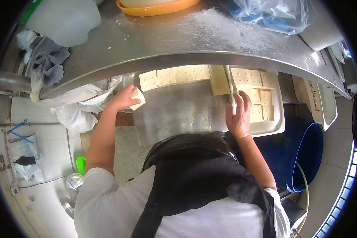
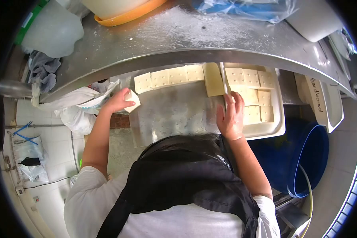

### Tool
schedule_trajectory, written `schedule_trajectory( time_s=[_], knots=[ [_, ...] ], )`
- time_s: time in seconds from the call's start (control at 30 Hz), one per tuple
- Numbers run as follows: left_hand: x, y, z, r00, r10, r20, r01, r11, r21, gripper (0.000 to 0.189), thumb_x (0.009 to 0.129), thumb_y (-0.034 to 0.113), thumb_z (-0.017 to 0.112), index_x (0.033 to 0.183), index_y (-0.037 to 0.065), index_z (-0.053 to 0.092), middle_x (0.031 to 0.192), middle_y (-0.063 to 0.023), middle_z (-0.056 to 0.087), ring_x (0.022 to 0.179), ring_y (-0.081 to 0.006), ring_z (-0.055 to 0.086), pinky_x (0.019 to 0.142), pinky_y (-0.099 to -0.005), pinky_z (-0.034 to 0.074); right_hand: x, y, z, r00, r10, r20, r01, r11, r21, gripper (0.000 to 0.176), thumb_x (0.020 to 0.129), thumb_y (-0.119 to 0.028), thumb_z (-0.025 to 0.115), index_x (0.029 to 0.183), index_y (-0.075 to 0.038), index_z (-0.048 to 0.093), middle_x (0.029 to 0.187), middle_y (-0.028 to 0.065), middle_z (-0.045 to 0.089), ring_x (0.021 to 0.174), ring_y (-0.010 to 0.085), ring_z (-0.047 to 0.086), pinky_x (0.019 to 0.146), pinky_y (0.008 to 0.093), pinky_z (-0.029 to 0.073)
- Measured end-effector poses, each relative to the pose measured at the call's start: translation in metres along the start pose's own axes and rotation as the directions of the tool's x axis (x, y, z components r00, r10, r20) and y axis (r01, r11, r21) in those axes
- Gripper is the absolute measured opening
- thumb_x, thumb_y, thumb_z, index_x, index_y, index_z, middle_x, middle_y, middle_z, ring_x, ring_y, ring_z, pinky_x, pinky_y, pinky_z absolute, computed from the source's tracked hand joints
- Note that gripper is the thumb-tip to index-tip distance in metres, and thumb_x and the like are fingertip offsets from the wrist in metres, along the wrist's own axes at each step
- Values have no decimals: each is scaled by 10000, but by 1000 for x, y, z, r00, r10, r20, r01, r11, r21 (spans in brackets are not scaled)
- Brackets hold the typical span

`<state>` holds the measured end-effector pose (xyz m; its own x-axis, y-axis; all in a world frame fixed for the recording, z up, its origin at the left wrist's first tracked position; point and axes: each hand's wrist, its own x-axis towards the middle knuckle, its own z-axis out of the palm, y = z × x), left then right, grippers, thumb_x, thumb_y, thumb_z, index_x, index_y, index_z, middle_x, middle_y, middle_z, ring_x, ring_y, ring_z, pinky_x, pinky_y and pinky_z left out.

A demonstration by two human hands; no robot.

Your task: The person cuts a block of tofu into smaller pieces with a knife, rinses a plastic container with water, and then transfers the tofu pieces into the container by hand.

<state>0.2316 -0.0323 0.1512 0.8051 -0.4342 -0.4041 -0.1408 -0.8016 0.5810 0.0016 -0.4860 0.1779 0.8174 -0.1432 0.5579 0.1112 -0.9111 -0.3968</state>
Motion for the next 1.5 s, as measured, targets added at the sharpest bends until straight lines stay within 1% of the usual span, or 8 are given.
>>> schedule_trajectory(
  time_s=[0.23,0.33,0.5,0.57,0.77,1.17,1.23,1.5],
  knots=[
    [-4,122,52,904,291,312,-39,784,-619,798,866,274,870,1514,-8,499,1388,-109,615,1282,-210,577,1120,-349,444,49,-57,-3,835,86,543,-404,767,500,602,945,-271,801,1431,3,576,1300,215,666,1143,335,680,950,433,568],
    [5,189,79,796,593,124,-208,459,-864,714,996,398,750,1529,22,461,1367,-113,588,1196,-202,601,1042,-360,495,44,-63,-9,750,172,639,-651,367,665,714,977,-285,785,1521,43,460,1388,173,621,1229,262,625,1047,387,515],
    [-4,192,107,895,422,147,-149,591,-793,791,1005,538,691,1552,30,431,1410,-130,568,1203,-203,609,944,-324,564,24,8,-54,626,443,641,-650,-158,744,529,955,-128,757,1419,30,558,1231,134,696,1122,213,667,981,345,518],
    [4,153,128,955,290,60,-259,916,-305,721,1028,447,682,1549,21,421,1445,-219,549,1194,-307,631,997,-460,551,6,64,-61,614,553,563,-609,-123,784,479,960,-149,751,1387,9,602,1175,111,726,1065,200,695,927,340,551],
    [-35,138,159,972,-233,-42,228,870,437,1011,892,513,793,1632,27,305,1684,-343,216,1540,-524,267,1220,-603,334,9,175,-85,631,668,394,-604,105,790,441,1007,-182,700,1382,22,589,1130,122,749,913,186,749,788,352,624],
    [-48,123,185,975,-185,-120,219,884,414,1116,837,532,832,1657,46,250,1710,-336,142,1572,-541,160,1229,-615,309,8,201,-32,677,647,350,-723,672,157,550,900,-363,723,1300,9,655,1040,248,733,969,450,684,917,481,543],
    [-49,125,176,969,-184,-165,238,875,422,1063,846,524,825,1638,40,305,1702,-331,190,1560,-540,202,1217,-615,328,7,181,-31,847,532,3,-530,843,93,558,899,-308,752,1353,-7,625,1173,256,694,1034,464,655,971,504,532],
    [48,65,71,750,222,-624,83,903,421,434,977,349,697,1281,42,651,1301,-239,643,1268,-435,573,1056,-533,479,6,154,-15,973,149,177,-105,966,-236,374,957,-216,668,1277,-24,684,1398,252,605,1279,451,561,1086,565,450]
  ],
)
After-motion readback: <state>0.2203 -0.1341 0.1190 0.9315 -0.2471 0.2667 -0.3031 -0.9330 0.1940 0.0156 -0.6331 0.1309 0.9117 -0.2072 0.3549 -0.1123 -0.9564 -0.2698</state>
